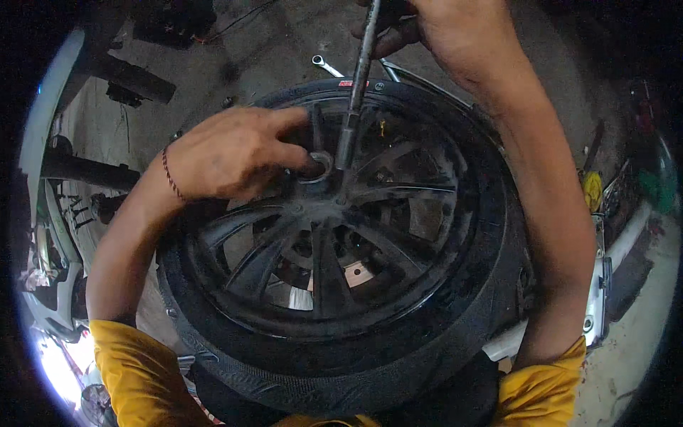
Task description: The person removes bearings from a motorcycle wheel by inserting a metal rod into the wheel hub, hammering it with a hammer to knock out internal parts, and turning the wheel over to repeat the process on the other side.
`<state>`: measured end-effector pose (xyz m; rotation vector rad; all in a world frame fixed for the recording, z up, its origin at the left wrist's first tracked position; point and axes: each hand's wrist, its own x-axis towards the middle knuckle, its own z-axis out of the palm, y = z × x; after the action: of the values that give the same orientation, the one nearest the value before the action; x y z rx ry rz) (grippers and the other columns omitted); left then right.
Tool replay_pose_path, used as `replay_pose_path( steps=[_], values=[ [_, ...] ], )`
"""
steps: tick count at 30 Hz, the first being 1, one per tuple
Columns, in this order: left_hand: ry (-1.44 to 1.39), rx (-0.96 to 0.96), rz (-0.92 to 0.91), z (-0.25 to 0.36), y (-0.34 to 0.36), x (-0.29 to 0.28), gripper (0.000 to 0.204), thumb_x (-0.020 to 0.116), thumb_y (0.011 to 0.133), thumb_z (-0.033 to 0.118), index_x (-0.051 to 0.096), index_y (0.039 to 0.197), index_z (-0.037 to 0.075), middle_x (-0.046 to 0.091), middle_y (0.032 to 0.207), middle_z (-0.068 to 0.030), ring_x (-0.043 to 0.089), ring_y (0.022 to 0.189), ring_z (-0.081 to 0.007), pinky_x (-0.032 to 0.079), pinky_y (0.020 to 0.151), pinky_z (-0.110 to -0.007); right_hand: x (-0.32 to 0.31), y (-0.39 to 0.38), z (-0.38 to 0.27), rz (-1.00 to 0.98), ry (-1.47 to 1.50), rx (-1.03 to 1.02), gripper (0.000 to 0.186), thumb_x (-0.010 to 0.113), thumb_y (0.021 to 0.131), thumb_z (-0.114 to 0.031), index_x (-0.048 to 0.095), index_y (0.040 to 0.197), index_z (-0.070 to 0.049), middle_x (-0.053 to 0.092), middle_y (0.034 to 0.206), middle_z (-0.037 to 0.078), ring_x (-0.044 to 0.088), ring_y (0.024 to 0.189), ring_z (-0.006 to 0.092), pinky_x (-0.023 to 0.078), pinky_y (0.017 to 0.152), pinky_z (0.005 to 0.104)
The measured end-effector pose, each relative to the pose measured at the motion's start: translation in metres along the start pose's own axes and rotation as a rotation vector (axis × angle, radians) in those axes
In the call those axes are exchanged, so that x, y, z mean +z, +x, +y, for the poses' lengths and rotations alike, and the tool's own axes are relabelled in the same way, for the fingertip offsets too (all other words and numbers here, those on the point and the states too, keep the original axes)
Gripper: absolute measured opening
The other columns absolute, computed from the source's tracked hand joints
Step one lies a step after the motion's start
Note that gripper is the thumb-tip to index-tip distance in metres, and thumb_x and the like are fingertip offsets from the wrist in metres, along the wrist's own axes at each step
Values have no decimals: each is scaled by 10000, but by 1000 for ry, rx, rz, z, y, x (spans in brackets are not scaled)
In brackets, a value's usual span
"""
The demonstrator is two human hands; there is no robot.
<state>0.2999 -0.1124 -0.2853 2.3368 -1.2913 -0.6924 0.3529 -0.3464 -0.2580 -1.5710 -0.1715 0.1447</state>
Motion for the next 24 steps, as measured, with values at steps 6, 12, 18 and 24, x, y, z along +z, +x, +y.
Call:
replay_pose_path(
  steps=[6,12,18,24],
  values=[
    [161,-27,-51,-2,13,-11,387,635,696,47,625,1081,90,560,1100,-165,585,995,-367,495,814,-438,-21,-8,-25,128,-334,-192,286,611,927,-265,587,1025,3,605,809,66,616,723,153,545,660,357],
    [-240,-381,40,-12,-9,-3,322,653,777,114,603,1073,-3,637,1009,-183,619,992,-305,483,877,-371,-125,-22,-80,-272,-912,-170,373,484,987,-257,537,1228,23,562,1179,207,562,1094,297,478,915,448],
    [-592,-434,-44,-21,-28,9,272,622,836,102,606,1089,4,637,998,-151,615,996,-280,468,898,-378,-125,-75,-55,-292,-1553,-437,315,638,906,-224,639,1123,3,630,1009,123,619,964,246,494,873,362],
    [-137,19,104,-5,-7,1,371,606,738,-6,647,1092,97,534,1131,-156,535,1104,-329,451,936,-395,-105,-83,-75,-255,-1359,-35,288,644,887,-191,668,1074,27,590,868,84,578,828,189,452,750,294]
  ],
)
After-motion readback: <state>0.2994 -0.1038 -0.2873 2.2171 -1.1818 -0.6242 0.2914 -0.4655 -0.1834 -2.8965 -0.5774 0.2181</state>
